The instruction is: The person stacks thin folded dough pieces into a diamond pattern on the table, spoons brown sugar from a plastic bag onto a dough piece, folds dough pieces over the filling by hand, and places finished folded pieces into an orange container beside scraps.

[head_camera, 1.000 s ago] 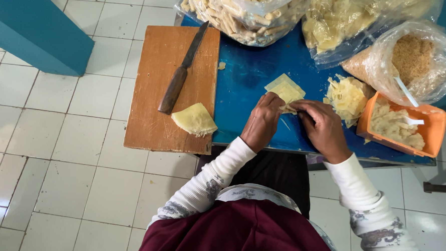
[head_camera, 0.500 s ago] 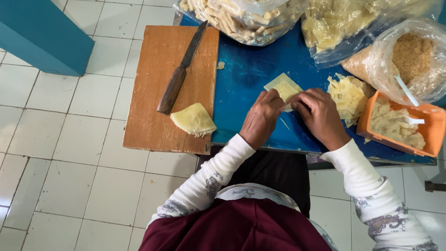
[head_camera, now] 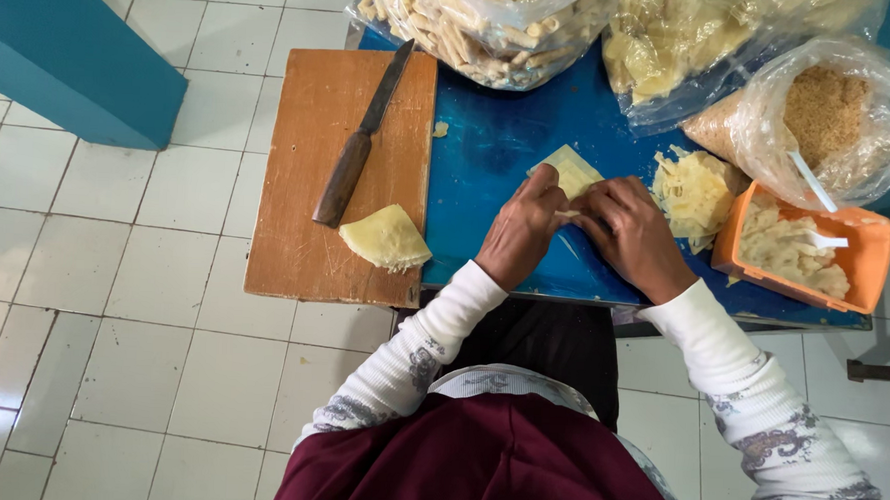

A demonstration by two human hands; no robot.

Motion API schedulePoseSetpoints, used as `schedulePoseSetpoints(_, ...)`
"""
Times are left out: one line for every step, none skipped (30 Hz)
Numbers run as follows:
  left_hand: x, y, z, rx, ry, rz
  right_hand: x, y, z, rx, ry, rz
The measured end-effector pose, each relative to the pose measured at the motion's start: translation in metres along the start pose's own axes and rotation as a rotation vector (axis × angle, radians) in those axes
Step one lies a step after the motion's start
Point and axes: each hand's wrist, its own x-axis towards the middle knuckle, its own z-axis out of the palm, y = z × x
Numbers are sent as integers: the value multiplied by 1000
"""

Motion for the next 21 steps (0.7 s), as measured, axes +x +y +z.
schedulePoseSetpoints(0, 0, 0, 1, 2, 4, 1, 0, 0, 1, -4, 3)
schedulePoseSetpoints(0, 0, -1, 2, 3, 6, 2, 0, 0, 3, -9, 7)
schedulePoseSetpoints(0, -1, -1, 2, 6, 10, 3, 1, 0, 4, -14, 9)
schedulePoseSetpoints(2, -2, 0, -10, 3, -5, 4, 2, -1, 20, -20, 13)
schedulePoseSetpoints(3, -4, 0, -22, 0, -19, 5, 3, -2, 37, -24, 16)
schedulePoseSetpoints(5, -5, 1, -34, -3, -34, 6, 3, -2, 54, -30, 19)
schedulePoseSetpoints(6, -7, 2, -44, -10, -52, 7, 4, -2, 54, -37, 11)
schedulePoseSetpoints(7, -8, 2, -55, -19, -70, 7, 5, -3, 54, -44, 5)
schedulePoseSetpoints(6, -8, 3, -67, -30, -91, 7, 5, -4, 55, -53, 0)
schedulePoseSetpoints(6, -9, 3, -78, -36, -103, 8, 6, -4, 49, -52, -15)
schedulePoseSetpoints(7, -9, 3, -89, -41, -114, 8, 7, -4, 42, -51, -33)
schedulePoseSetpoints(7, -9, 3, -99, -43, -123, 8, 8, -4, 35, -49, -52)
schedulePoseSetpoints(8, -9, 2, -90, -52, -135, 9, 9, -3, 28, -45, -55)
schedulePoseSetpoints(9, -8, 1, -83, -61, -150, 9, 9, -2, 24, -44, -55)
schedulePoseSetpoints(9, -7, 1, -76, -71, -165, 8, 10, -1, 19, -41, -55)
schedulePoseSetpoints(10, -7, 0, -56, -53, -127, 9, 10, 0, -34, -39, -59)
schedulePoseSetpoints(11, -6, 0, -35, -34, -90, 8, 10, 2, -86, -38, -64)
schedulePoseSetpoints(11, -6, 0, -16, -17, -54, 7, 9, 3, -137, -37, -67)
schedulePoseSetpoints(11, -5, 0, 16, -12, -54, 5, 8, 4, -165, -42, -58)
schedulePoseSetpoints(12, -5, 0, 48, -5, -52, 3, 6, 5, -195, -45, -50)
schedulePoseSetpoints(11, -4, 1, 79, -1, -53, -1, 3, 5, -223, -51, -40)
